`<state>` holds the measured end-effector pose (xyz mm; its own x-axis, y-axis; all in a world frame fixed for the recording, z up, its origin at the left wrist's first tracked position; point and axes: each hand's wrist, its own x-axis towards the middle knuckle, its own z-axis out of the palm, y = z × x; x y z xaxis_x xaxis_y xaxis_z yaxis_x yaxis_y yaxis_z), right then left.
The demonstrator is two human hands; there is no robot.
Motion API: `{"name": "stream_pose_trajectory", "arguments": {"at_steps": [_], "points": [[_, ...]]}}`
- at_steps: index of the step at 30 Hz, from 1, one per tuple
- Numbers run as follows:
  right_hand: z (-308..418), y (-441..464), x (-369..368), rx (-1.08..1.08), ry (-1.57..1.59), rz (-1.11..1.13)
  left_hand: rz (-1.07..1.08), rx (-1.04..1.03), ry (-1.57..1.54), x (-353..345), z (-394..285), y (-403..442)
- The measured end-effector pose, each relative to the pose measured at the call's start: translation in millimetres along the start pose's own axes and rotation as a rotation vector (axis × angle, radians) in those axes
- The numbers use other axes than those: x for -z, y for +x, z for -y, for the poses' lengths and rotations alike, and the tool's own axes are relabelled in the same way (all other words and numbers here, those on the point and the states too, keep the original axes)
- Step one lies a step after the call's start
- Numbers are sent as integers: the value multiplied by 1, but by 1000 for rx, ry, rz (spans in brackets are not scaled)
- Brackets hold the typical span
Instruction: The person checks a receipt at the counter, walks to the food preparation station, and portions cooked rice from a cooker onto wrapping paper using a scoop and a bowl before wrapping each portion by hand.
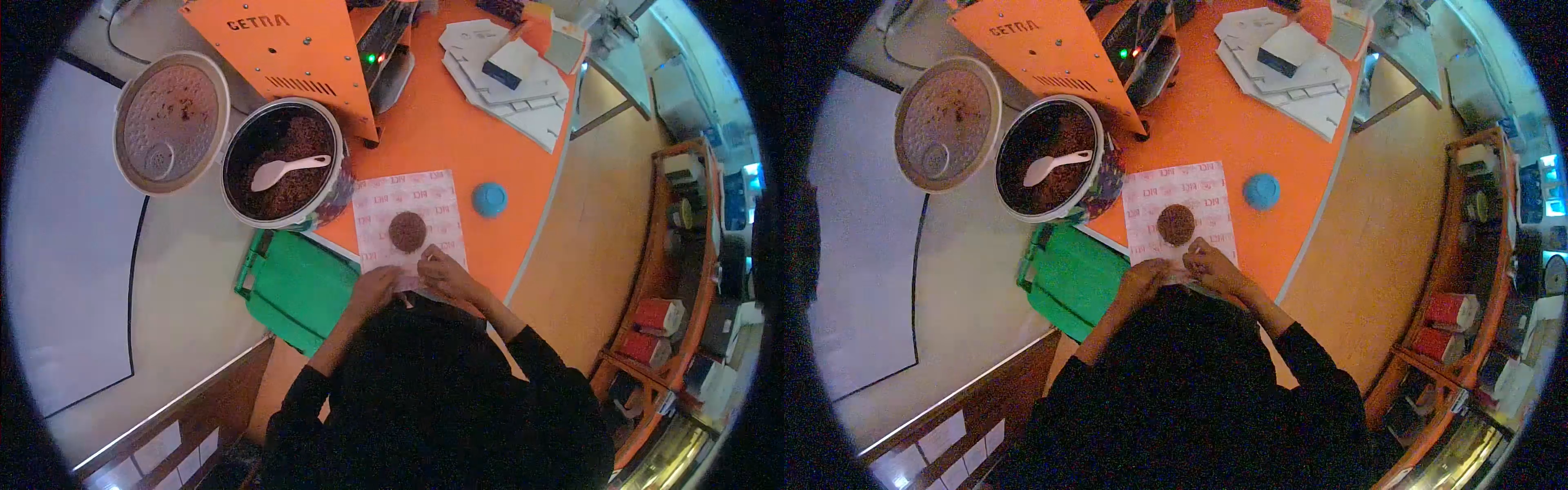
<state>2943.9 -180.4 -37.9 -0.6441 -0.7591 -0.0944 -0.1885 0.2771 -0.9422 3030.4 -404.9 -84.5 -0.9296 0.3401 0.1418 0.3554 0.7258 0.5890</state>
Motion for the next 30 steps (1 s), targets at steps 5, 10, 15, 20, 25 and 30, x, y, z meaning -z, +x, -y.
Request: {"name": "stream_pose_trajectory", "arguments": {"at_steps": [5, 10, 15, 20, 25, 30], "points": [[13, 5, -1, 66, -352, -30, 140, 144, -33, 36, -25, 16], [28, 5, -3, 246, -632, -279, 4, 32, 97, 23, -23, 21], [20, 5, -11, 325, -731, -296, 19, 29, 149, 33, -33, 31], [18, 7, -12, 257, -761, -260, -24, -21, 178, 31, -30, 42], [18, 3, -13, 161, -549, -277, -83, -12, 169, 31, -31, 44], [20, 3, -8, 73, -347, -225, -58, 24, 160, 32, -40, 45]]}}
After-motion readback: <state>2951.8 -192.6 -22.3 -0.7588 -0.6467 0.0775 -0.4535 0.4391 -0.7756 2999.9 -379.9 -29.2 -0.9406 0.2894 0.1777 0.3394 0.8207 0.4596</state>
